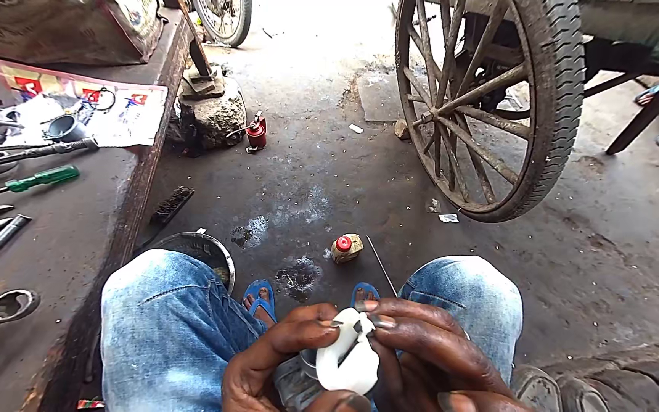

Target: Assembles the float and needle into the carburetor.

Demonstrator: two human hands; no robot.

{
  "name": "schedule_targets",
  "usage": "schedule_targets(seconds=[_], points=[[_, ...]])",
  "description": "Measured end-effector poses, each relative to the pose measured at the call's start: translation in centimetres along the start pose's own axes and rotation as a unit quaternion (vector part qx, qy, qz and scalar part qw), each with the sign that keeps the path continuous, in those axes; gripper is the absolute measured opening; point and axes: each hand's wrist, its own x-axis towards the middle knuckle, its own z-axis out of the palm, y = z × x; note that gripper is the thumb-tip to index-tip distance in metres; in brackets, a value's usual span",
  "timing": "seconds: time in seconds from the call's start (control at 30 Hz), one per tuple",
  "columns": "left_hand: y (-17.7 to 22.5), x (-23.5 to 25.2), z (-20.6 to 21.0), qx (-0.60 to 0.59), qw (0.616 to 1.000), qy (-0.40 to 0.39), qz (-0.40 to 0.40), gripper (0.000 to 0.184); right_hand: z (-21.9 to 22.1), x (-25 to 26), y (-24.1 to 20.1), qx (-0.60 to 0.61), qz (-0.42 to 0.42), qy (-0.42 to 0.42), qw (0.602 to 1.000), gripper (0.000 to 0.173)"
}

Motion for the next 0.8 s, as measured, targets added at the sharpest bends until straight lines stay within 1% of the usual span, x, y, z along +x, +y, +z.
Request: schedule_targets(seconds=[0.17,0.37,0.57,0.67,0.8], points=[[-0.01,0.01,-0.03,0.001,1.000,-0.005,0.003,0.029,0.05,0.01,0.03,-0.003,-0.002,0.011,1.000,0.020],[0.17,0.00,0.21,0.001,1.000,0.005,-0.005,0.029,-0.09,0.01,0.15,0.001,-0.007,0.000,1.000,0.021],[0.15,0.08,0.05,-0.006,1.000,-0.005,-0.005,0.029,0.16,-0.02,0.24,-0.003,-0.008,0.021,1.000,0.026],[0.06,0.12,0.13,-0.018,1.000,-0.004,-0.010,0.028,0.18,0.14,0.30,-0.002,-0.002,0.026,1.000,0.029],[0.05,0.16,0.20,-0.019,1.000,-0.005,-0.013,0.027,0.40,0.48,0.15,-0.003,0.029,0.033,0.999,0.033]])
